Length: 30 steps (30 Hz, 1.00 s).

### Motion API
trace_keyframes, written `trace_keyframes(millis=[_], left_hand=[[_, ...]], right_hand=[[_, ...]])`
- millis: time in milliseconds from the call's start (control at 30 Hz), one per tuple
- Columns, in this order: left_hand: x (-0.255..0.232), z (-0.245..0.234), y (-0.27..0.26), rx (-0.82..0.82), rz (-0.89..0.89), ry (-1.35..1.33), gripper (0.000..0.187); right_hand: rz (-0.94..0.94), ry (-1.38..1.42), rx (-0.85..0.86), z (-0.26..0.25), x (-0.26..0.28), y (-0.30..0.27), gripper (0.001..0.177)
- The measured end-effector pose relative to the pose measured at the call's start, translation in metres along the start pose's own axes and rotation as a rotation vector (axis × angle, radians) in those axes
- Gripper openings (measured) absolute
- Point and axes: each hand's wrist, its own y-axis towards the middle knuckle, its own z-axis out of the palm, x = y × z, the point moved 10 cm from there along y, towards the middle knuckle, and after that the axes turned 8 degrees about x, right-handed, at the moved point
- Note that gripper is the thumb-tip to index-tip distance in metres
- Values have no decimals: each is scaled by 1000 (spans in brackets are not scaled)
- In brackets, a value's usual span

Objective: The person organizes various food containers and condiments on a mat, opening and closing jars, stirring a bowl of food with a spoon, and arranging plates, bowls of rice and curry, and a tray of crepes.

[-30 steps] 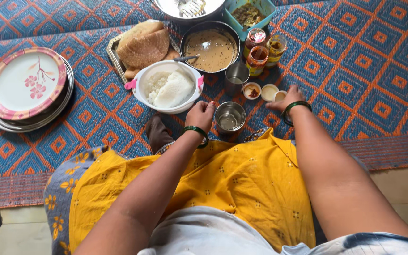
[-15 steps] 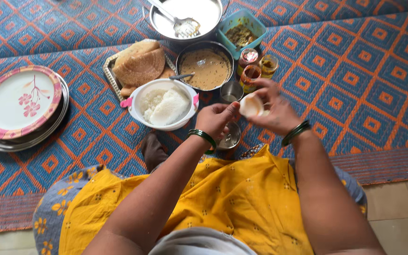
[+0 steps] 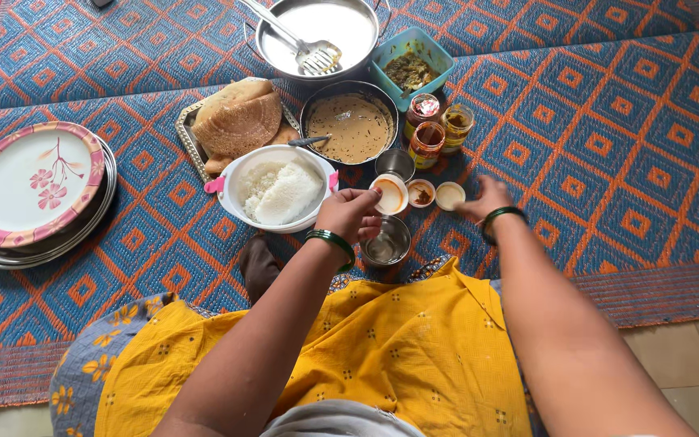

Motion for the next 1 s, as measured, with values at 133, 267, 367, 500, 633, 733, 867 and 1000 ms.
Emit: trace_keyframes(millis=[133, 267, 367, 500, 633, 733, 867, 1000], left_hand=[[2, -1, -3, -4, -24, -4, 33], [-1, 0, 0, 17, -4, -34, 34], [-1, -3, 3, 11, 14, -77, 35], [-3, -9, 2, -38, 36, -95, 36], [-4, -9, 3, -30, -14, -85, 33], [0, -11, 6, -9, -66, -64, 30], [7, -17, 14, 19, -87, -79, 33], [11, -23, 20, -9, -72, -109, 31]], right_hand=[[-171, -537, 26, 44, 42, 4, 117], [1, -688, 230, 51, 36, -2, 81], [-146, -364, 78, 30, 34, 9, 71], [-185, 44, -265, -19, 20, 46, 45], [-412, -54, -388, -56, 73, 63, 78], [-474, -347, -356, -58, 118, 69, 93], [-481, -429, -187, -44, 144, 75, 92], [-401, -298, -215, -56, 135, 54, 84]])
